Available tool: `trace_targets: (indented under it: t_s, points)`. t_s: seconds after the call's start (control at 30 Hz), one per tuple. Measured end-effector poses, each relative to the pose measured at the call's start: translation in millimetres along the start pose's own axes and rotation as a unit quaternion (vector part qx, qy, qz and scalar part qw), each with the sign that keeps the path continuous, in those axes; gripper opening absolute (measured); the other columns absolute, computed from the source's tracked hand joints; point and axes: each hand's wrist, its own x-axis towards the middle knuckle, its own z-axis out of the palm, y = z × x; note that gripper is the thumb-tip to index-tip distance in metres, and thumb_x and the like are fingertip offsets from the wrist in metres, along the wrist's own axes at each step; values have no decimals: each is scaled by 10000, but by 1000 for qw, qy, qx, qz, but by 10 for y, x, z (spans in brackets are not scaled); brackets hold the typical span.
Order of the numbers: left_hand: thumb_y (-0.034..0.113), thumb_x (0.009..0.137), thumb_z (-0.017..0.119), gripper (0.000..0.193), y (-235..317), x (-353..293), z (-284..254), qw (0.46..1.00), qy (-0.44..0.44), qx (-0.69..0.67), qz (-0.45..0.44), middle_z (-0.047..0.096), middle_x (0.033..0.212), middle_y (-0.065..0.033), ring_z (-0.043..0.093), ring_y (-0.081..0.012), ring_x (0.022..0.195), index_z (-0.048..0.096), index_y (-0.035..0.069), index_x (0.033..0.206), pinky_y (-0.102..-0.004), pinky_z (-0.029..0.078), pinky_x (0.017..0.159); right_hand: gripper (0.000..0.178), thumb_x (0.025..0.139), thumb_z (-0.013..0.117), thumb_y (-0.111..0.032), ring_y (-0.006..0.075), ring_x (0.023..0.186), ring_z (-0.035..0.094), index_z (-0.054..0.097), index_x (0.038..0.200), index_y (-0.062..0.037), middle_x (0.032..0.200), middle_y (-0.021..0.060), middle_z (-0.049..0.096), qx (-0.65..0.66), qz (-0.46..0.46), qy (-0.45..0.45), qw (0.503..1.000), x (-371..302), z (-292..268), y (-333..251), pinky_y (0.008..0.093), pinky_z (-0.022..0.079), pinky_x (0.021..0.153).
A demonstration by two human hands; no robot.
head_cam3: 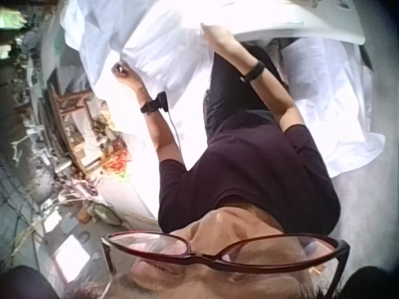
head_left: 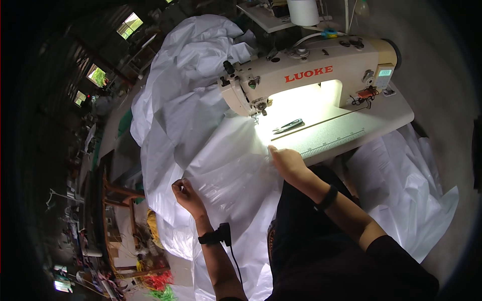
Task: Sewing together large sheets of white plastic or woven material using an industrial sewing machine.
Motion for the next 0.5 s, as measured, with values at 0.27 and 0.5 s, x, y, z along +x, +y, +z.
trace_targets:
  t_s: [0.27, 0.5]
  points:
    - [53, 965, 552, 111, 88, 196, 22, 999, 4, 6, 43, 530, 805, -60, 483, -130, 722, 517, -25, 894, -258, 444, 684, 433, 876, 543, -37, 236, 612, 687, 536, 1304, 24, 676, 83, 670, -105, 10, 19, 994, -301, 118, -120, 338, 532, 501]
    - [64, 898, 605, 99, 38, 650, 361, 995, -16, 75, 66, 585, 780, -119, 522, -213, 660, 541, -11, 902, -325, 463, 660, 293, 866, 563, -49, 261, 585, 681, 592, 1140, 50, 638, 90, 662, -94, 12, 52, 994, 141, 131, -152, 350, 531, 489]
